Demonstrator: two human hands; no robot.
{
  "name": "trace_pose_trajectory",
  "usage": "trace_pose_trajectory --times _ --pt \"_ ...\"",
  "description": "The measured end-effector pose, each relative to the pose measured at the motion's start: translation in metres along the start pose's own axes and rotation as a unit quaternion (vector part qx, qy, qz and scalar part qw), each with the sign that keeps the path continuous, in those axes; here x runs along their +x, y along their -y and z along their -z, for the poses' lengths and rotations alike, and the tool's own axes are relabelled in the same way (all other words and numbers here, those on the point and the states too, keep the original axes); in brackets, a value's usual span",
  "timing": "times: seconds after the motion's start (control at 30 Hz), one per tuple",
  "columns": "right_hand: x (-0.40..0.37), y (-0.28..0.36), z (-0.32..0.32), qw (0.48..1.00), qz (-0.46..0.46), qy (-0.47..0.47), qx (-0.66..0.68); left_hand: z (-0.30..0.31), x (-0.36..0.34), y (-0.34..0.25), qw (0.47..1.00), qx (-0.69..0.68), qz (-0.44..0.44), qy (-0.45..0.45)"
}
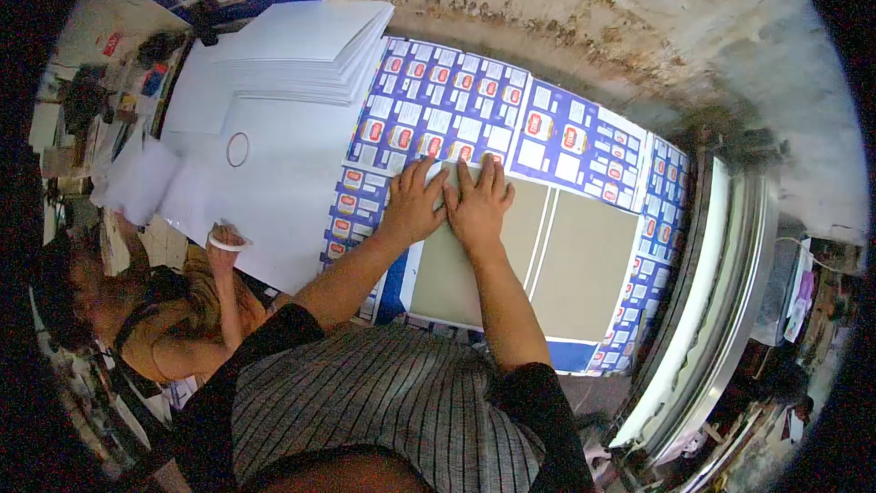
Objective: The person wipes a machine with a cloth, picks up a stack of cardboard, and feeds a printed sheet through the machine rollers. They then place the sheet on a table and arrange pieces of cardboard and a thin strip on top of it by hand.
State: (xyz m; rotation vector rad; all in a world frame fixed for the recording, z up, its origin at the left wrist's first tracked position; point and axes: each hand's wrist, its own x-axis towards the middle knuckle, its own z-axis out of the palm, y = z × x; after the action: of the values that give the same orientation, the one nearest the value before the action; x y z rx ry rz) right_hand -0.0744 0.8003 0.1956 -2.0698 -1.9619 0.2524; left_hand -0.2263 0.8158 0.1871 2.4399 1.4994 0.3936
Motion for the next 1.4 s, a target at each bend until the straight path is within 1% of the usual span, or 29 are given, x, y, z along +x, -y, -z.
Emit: trace_pose_trajectory --times 0.07,0.13,0.2,0.27,0.33,0.4,0.47,0.57,0.6,0.63,0.7,0.73,0.77,0.8,0.83,0.9,0.97,1.07,1.2,1.27,1.3,1.37,1.4 --pt "-0.002 0.000 0.001 1.000 -0.021 0.004 -0.020 -0.003 -0.002 -0.002 0.999 0.003 -0.005 -0.035" --pt "-0.003 -0.004 0.003 0.998 -0.058 -0.002 -0.035 -0.002 -0.001 -0.003 1.000 -0.001 -0.002 -0.026" --pt "-0.004 -0.008 0.002 0.998 -0.065 -0.010 -0.022 -0.004 0.000 -0.004 1.000 -0.003 0.002 -0.022" --pt "-0.004 -0.008 -0.001 0.997 -0.072 -0.020 -0.008 -0.005 -0.001 -0.004 0.999 -0.001 -0.001 -0.037" --pt "-0.003 -0.006 -0.005 0.999 0.021 -0.014 -0.033 -0.005 -0.001 -0.003 1.000 0.011 -0.001 -0.029" --pt "-0.002 0.001 0.001 0.999 0.022 -0.009 -0.036 -0.007 -0.001 -0.002 1.000 0.022 -0.003 -0.021" --pt "-0.004 0.001 0.006 0.999 0.021 -0.004 -0.040 -0.007 -0.001 -0.001 0.999 0.004 -0.020 -0.047" --pt "-0.005 -0.005 0.012 0.996 -0.061 -0.006 -0.061 -0.006 0.000 -0.002 0.999 0.006 -0.019 -0.045" --pt "-0.008 -0.009 0.014 0.995 -0.074 0.015 -0.069 -0.005 0.000 -0.002 0.999 0.003 -0.024 -0.045" --pt "-0.011 -0.016 0.014 0.994 -0.080 0.012 -0.073 -0.004 0.001 -0.003 0.999 -0.003 -0.017 -0.042" --pt "-0.018 -0.032 0.011 0.988 -0.128 -0.052 -0.062 -0.006 0.002 -0.003 0.999 -0.015 -0.015 -0.038" --pt "-0.022 -0.043 0.012 0.988 -0.133 -0.052 -0.065 -0.007 0.001 -0.003 0.999 -0.007 -0.020 -0.046" --pt "-0.024 -0.055 0.017 0.982 -0.173 -0.065 -0.045 -0.006 0.001 -0.003 0.998 0.003 -0.025 -0.055" --pt "-0.025 -0.063 0.020 0.974 -0.212 -0.078 -0.023 -0.006 0.001 -0.002 0.999 -0.001 -0.025 -0.045" --pt "-0.027 -0.068 0.021 0.973 -0.215 -0.077 -0.024 -0.005 -0.001 -0.003 0.999 -0.002 -0.027 -0.043" --pt "-0.023 -0.071 0.029 0.980 -0.191 -0.010 -0.048 -0.006 0.001 -0.003 0.998 -0.001 -0.031 -0.061" --pt "-0.023 -0.067 0.027 0.981 -0.180 0.004 -0.069 -0.006 0.001 -0.003 0.998 -0.001 -0.029 -0.057" --pt "-0.024 -0.061 0.030 0.966 -0.247 0.009 -0.076 -0.004 0.003 -0.005 0.998 -0.001 -0.025 -0.053" --pt "-0.021 -0.052 0.022 0.976 -0.213 0.001 -0.049 -0.005 0.001 -0.003 0.998 -0.018 -0.018 -0.057" --pt "-0.016 -0.029 0.010 0.989 -0.132 0.013 -0.061 -0.004 0.001 -0.003 0.998 -0.018 -0.013 -0.066" --pt "-0.011 -0.017 0.007 0.990 -0.126 0.013 -0.054 -0.006 0.000 -0.003 0.997 -0.025 -0.014 -0.073" --pt "-0.003 0.003 0.001 0.997 -0.063 0.034 -0.042 -0.008 0.001 0.001 0.997 -0.025 -0.010 -0.073" --pt "-0.001 0.011 -0.001 0.999 -0.025 0.023 -0.025 -0.009 0.001 0.003 0.995 -0.042 -0.022 -0.085"
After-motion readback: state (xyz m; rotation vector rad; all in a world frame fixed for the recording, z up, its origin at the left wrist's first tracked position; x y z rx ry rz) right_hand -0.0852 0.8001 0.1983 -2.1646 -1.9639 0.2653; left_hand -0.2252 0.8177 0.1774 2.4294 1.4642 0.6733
